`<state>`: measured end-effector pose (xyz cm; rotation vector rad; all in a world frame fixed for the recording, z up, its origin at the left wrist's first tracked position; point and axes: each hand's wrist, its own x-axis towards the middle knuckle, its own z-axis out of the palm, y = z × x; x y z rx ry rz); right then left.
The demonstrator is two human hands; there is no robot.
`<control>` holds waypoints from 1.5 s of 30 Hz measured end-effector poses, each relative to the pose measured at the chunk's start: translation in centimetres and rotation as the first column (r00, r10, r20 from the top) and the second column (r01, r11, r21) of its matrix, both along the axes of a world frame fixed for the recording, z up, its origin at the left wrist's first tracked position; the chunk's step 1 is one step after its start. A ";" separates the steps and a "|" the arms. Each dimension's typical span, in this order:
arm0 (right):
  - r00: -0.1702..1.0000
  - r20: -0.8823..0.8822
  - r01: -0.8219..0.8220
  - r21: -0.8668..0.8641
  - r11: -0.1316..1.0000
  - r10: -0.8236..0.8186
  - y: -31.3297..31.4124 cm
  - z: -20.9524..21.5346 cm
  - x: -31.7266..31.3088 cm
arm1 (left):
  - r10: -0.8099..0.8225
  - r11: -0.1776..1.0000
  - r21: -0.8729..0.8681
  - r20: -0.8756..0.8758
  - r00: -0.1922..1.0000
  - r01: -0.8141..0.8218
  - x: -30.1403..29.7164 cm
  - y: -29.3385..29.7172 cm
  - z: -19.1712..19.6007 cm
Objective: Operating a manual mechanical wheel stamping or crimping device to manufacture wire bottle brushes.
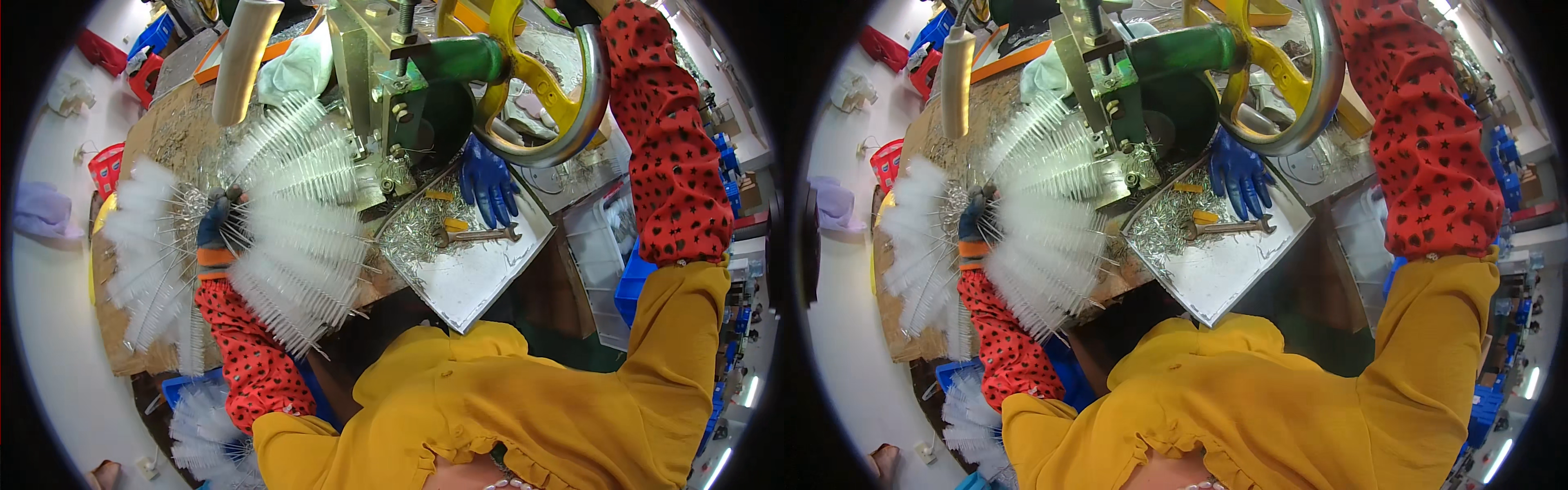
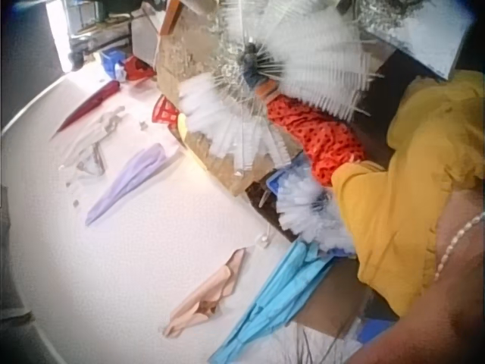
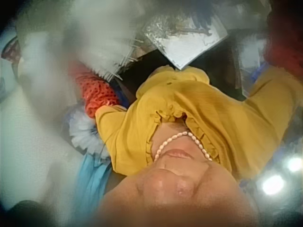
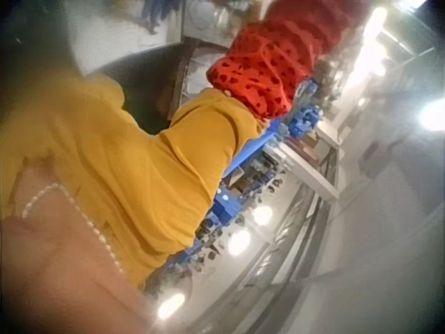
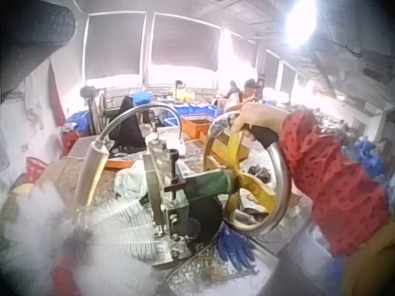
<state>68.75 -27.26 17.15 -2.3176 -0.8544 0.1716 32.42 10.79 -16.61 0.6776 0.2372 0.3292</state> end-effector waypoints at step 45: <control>0.970 0.120 -0.220 0.074 0.973 0.210 -2.2 -1.0 3.3 | -0.183 0.977 0.081 -0.141 0.973 0.195 1.6 -0.2 0.4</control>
